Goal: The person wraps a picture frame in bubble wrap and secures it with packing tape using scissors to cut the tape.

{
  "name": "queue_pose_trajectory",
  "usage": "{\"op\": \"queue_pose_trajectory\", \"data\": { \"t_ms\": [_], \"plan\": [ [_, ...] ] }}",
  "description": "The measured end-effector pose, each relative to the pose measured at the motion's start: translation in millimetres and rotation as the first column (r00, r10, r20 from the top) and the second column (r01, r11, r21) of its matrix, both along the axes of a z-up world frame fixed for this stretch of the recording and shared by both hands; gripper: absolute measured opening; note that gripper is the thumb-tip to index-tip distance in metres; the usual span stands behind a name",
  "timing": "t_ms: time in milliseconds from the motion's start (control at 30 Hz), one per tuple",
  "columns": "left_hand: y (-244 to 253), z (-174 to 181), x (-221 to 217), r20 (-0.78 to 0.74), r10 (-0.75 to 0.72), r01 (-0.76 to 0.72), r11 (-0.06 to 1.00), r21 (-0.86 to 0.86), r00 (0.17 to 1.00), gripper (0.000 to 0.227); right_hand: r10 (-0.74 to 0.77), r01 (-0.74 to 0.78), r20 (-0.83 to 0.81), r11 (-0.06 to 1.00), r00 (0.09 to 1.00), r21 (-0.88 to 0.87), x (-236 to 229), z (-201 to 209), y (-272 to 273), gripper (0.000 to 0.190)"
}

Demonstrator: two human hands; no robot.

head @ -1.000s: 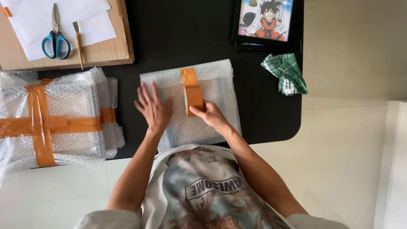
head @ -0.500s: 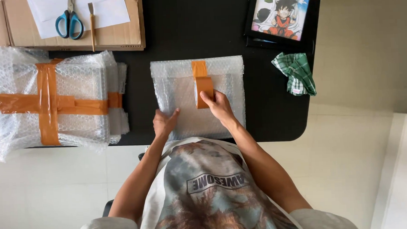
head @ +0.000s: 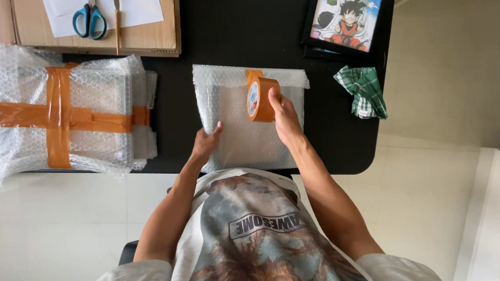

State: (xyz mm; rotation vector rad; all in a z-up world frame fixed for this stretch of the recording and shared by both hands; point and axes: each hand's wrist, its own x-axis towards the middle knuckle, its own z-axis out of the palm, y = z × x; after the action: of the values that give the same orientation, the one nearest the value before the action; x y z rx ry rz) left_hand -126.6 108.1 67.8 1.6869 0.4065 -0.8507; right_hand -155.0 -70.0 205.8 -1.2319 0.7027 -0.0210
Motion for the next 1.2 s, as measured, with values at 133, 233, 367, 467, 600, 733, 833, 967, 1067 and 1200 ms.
{"op": "queue_pose_trajectory", "data": {
  "t_ms": [133,233,367,467,600,733,833,967,1067,1200],
  "plan": [
    [-27,3,18,0.008,-0.027,0.027,1.0,-0.006,1.0,0.05,0.035,-0.035,0.01,0.998,0.999,0.057,2,-7,-20,0.041],
    [-39,5,40,0.042,-0.051,0.048,0.997,0.063,0.998,0.07,0.082,-0.081,0.059,0.997,0.995,-0.004,-2,-13,-25,0.041],
    [-44,7,88,0.194,0.009,-0.025,0.997,0.076,0.981,0.07,0.014,-0.016,-0.053,0.999,0.999,-0.028,-20,-3,-4,0.042],
    [-51,31,112,0.327,-0.033,-0.009,0.992,0.125,0.945,0.066,0.019,-0.026,-0.062,0.993,0.998,-0.113,-33,17,7,0.038],
    [-63,50,133,0.503,-0.094,-0.006,0.981,0.194,0.859,0.058,0.109,-0.099,0.017,0.947,0.994,-0.305,-39,33,7,0.025],
    [-69,64,147,0.527,0.009,-0.076,0.992,0.104,0.85,0.057,0.116,-0.113,-0.005,0.953,0.993,-0.282,-59,25,20,0.028],
    [-65,94,155,0.402,0.083,-0.077,0.997,-0.031,0.912,0.049,0.076,-0.081,-0.047,0.99,0.996,-0.116,-66,7,23,0.042],
    [-65,111,156,0.396,0.09,-0.066,0.995,-0.075,0.914,0.043,0.078,-0.08,-0.021,0.983,0.997,-0.168,-65,2,25,0.04],
    [-66,117,153,0.346,0.148,-0.1,0.983,-0.152,0.927,0.047,0.05,-0.053,-0.028,0.99,0.998,-0.134,-63,-2,25,0.041],
    [-64,127,148,0.293,0.179,-0.107,0.963,-0.246,0.939,0.055,0.038,-0.041,-0.029,0.993,0.999,-0.114,-62,-4,25,0.043]
  ]
}}
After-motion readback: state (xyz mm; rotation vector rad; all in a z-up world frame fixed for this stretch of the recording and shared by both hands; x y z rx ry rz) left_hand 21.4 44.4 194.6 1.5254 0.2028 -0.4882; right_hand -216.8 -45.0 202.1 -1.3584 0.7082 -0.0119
